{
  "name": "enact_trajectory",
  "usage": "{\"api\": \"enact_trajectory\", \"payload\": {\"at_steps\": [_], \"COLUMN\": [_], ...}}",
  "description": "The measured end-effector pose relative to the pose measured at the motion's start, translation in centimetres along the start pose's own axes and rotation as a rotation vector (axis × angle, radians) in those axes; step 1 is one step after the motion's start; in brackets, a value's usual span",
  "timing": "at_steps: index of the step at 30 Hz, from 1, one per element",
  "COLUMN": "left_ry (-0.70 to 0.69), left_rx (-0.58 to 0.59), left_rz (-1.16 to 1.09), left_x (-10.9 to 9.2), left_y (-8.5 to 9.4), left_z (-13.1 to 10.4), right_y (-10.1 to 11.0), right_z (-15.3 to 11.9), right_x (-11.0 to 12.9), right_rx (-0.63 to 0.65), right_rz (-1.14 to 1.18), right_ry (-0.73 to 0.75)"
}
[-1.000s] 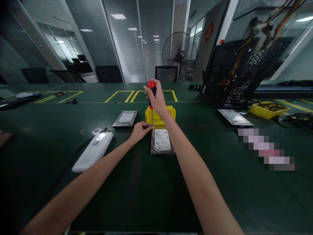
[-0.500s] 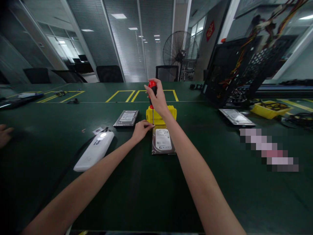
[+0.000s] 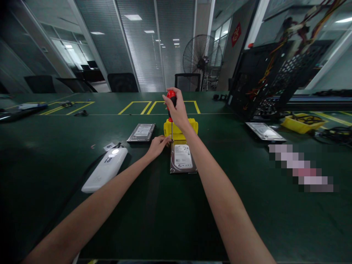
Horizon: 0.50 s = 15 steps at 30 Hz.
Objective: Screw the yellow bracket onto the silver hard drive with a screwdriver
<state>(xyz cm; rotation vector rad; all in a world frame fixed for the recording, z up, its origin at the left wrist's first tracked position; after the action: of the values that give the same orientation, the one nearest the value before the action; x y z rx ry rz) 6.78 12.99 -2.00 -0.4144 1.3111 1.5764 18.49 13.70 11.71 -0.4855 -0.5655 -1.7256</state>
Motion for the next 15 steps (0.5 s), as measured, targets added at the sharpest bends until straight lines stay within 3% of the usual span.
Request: {"api": "enact_trajectory", "payload": {"at_steps": [4, 15], "left_ry": [0.056, 0.054], "left_rx": [-0.031, -0.030], "left_rz": [-0.120, -0.110], "left_x": [0.57, 0.53], "left_y": [-0.21, -0.25], "left_z": [0.05, 0.05], "right_y": [0.02, -0.18], "right_z": [0.01, 0.00], "right_x": [0.17, 0.22], "right_rx": [-0.005, 0.013], "right_rz": [0.000, -0.039], "right_ry": [0.008, 0.017]}}
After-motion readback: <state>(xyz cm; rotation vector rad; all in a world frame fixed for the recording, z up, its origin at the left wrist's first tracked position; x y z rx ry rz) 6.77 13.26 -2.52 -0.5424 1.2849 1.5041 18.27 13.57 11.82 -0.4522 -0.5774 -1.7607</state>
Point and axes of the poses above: each hand's wrist, its own z-axis towards the middle knuckle, its own y-axis out of the back of the hand, x = y × z, the point moved 6 cm from there along z, towards the middle knuckle, and after that the axes turned 2 degrees about z, right-handed, at the moved point
